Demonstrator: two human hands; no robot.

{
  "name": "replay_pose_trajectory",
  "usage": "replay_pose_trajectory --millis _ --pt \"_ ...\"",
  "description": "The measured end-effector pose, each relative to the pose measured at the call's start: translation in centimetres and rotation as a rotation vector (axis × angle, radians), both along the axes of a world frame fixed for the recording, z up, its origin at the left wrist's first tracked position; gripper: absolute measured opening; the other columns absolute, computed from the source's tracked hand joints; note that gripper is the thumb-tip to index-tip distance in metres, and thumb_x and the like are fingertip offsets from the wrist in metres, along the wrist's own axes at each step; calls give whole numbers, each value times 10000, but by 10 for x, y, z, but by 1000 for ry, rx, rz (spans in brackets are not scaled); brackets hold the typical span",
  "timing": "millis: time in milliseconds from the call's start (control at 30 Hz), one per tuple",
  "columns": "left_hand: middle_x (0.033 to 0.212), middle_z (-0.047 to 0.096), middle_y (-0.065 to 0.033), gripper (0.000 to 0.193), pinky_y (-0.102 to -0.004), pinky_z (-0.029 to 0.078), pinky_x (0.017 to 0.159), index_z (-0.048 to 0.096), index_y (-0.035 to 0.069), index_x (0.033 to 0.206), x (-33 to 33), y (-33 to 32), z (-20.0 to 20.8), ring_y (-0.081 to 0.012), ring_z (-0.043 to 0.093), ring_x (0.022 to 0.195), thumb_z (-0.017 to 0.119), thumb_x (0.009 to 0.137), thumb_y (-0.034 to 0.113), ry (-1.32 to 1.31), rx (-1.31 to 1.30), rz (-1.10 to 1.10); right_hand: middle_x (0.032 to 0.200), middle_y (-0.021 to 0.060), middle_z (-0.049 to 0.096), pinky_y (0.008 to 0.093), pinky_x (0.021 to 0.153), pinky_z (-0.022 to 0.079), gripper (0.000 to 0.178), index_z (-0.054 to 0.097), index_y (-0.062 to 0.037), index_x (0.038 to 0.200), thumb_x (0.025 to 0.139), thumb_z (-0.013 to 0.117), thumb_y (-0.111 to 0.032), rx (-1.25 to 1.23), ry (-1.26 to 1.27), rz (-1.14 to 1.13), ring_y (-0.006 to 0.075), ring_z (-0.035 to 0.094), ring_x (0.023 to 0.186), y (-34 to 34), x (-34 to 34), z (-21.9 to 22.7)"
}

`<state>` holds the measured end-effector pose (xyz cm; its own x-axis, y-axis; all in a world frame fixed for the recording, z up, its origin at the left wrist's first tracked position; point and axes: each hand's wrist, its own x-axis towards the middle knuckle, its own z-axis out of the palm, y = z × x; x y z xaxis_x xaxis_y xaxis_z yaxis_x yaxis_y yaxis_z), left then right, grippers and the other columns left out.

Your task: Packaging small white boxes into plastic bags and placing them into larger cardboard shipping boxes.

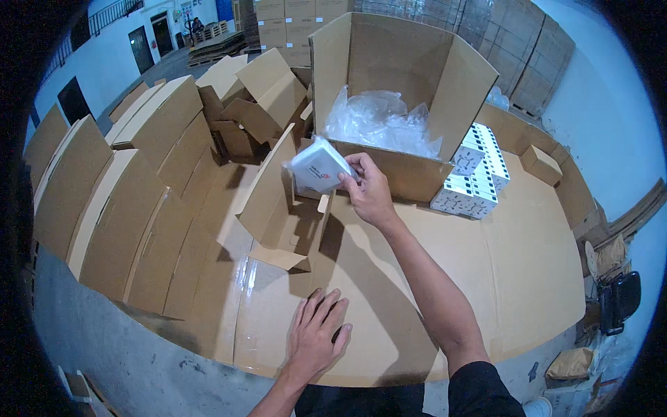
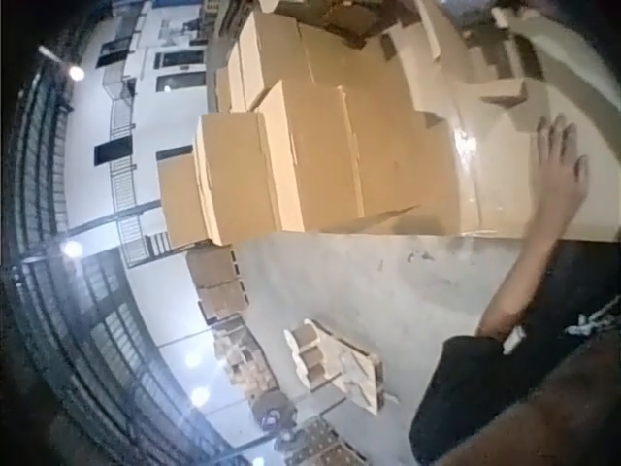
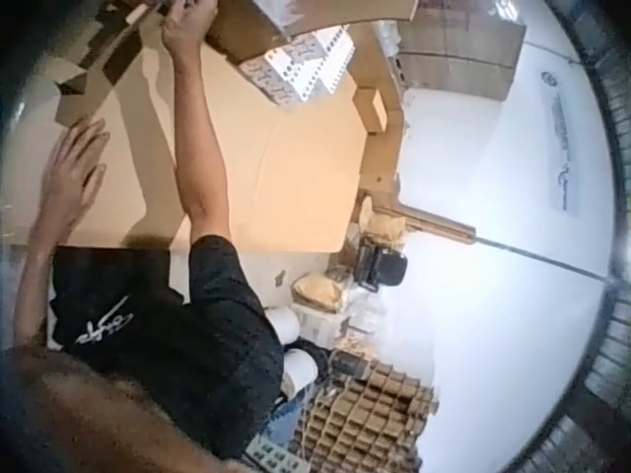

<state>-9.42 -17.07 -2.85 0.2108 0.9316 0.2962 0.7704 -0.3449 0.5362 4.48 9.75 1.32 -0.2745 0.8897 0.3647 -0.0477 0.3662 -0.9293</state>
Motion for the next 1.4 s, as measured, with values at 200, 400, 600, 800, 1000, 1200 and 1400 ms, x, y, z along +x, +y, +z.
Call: replay_pose_trajectory --millis 200,400,600,800,1000,1200,1400 --pt "1395 560 -115 476 -501 350 1146 622 47 1299 -1 -2 3 -347 459 1344 720 865 218 -29 -5 9 968 158 653 387 820 558 177 558 33 1081 942 651 -25 207 -506 -162 258 687 951 -19 -8 40" --pt "1406 569 -118 462 -507 353 1138 632 42 1292 -1 0 -1 -335 464 1345 697 885 250 -9 7 11 1006 253 634 502 833 503 220 567 35 1073 879 654 -21 572 -721 -148 463 615 935 -6 -21 32" --pt "1403 571 -120 467 -503 352 1139 630 44 1294 -1 0 -2 -334 469 1341 698 880 249 -16 14 11 1023 226 612 509 885 485 222 587 16 1063 870 681 -39 561 -831 -240 429 589 998 -4 -31 18" --pt "1416 557 -120 465 -522 338 1148 626 63 1296 -1 -1 -2 -358 455 1350 716 868 223 -43 -10 10 1012 195 613 497 893 498 238 598 -11 1055 845 709 -31 557 -903 -253 400 585 1008 1 -36 16" --pt "1418 556 -119 470 -523 334 1153 626 69 1297 -1 -1 0 -364 454 1349 723 859 210 -45 -29 10 1042 183 631 466 909 537 196 659 -14 948 768 738 -13 552 -997 -275 360 598 1037 -3 -43 16" --pt "1422 557 -126 487 -526 340 1148 625 66 1300 1 -1 0 -369 460 1344 733 847 207 -30 -6 5 1027 153 612 451 916 516 112 688 -32 874 818 754 -103 557 -1026 -343 350 584 1014 0 -43 8" --pt "1396 571 -134 454 -512 351 1145 635 35 1264 4 5 0 -368 469 1331 726 850 200 -6 21 -66 1248 200 571 454 1039 449 346 684 -42 1200 911 698 -231 479 -800 -278 384 529 1170 -15 -14 12"
